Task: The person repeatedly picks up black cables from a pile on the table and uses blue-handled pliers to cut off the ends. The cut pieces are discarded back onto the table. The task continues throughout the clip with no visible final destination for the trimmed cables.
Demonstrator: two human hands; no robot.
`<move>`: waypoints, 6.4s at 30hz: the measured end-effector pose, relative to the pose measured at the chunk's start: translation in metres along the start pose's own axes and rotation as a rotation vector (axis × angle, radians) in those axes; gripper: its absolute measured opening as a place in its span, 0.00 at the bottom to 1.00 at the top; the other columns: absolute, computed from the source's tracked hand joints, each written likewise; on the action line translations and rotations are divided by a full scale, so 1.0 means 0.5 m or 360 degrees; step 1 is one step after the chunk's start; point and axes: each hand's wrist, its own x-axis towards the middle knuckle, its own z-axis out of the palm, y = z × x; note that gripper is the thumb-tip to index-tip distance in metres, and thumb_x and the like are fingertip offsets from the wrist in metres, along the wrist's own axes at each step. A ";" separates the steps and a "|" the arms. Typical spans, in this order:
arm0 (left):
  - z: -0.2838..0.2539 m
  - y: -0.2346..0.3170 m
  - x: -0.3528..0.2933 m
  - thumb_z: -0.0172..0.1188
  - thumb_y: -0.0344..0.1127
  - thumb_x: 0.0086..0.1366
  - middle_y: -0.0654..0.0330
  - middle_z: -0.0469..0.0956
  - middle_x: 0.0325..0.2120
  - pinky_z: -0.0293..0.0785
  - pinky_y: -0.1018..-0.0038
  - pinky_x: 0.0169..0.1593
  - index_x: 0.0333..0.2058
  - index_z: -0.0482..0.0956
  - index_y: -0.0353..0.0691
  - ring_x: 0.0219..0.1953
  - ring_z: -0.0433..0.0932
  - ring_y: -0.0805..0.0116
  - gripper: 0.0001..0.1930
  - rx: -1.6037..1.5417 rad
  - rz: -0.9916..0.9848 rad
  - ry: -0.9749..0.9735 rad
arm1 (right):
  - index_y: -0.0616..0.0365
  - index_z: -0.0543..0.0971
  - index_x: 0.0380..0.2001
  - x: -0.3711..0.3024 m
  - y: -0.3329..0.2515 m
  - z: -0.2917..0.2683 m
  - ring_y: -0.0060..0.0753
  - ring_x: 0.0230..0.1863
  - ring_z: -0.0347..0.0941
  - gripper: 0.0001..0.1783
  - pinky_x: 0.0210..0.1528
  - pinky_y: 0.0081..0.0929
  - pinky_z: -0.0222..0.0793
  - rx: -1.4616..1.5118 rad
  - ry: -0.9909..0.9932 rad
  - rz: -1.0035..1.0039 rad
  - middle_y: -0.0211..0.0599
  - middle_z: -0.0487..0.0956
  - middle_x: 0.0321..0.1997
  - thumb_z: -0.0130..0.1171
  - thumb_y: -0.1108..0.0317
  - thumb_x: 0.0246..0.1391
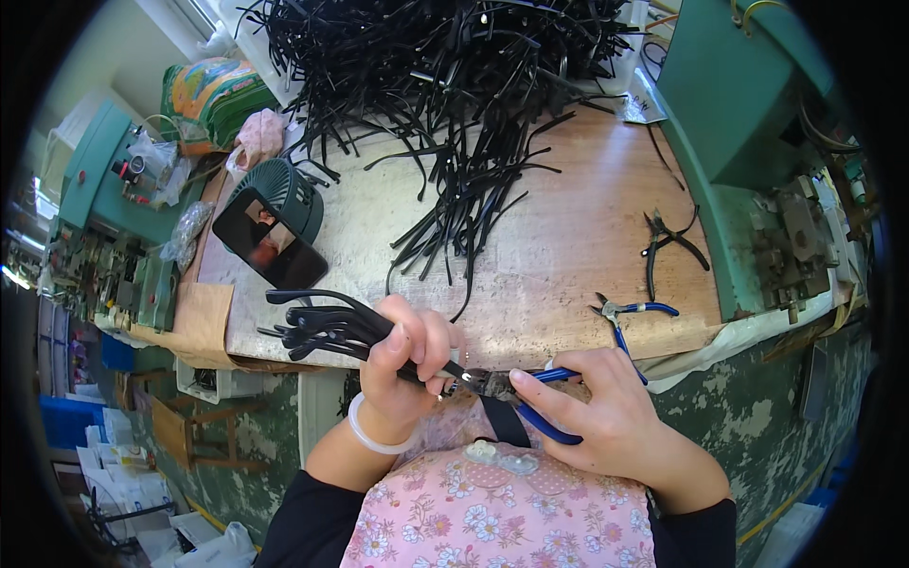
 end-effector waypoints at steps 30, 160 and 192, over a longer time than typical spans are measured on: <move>-0.117 -0.035 0.121 0.54 0.25 0.51 0.65 0.75 0.52 0.71 0.71 0.42 0.40 0.78 0.46 0.36 0.78 0.68 0.16 0.2827 0.0376 -0.1098 | 0.51 0.67 0.63 -0.032 0.002 0.014 0.49 0.44 0.70 0.39 0.49 0.38 0.68 0.0523 0.0003 0.0104 0.49 0.69 0.47 0.66 0.65 0.45; 0.041 -0.016 -0.024 0.37 0.58 0.72 0.66 0.67 0.22 0.68 0.80 0.24 0.31 0.60 0.47 0.12 0.65 0.79 0.21 0.0688 0.0883 -0.0114 | 0.42 0.71 0.61 0.000 -0.004 -0.054 0.42 0.38 0.68 0.41 0.44 0.35 0.65 0.0283 -0.0192 0.0087 0.42 0.70 0.41 0.69 0.65 0.38; -0.008 0.000 0.032 0.41 0.58 0.72 0.70 0.69 0.18 0.64 0.79 0.20 0.27 0.63 0.49 0.13 0.67 0.81 0.21 -0.0411 0.0007 -0.0576 | 0.40 0.76 0.56 -0.004 -0.011 -0.061 0.40 0.40 0.68 0.39 0.42 0.34 0.63 0.0118 -0.0173 0.0018 0.38 0.70 0.40 0.71 0.63 0.32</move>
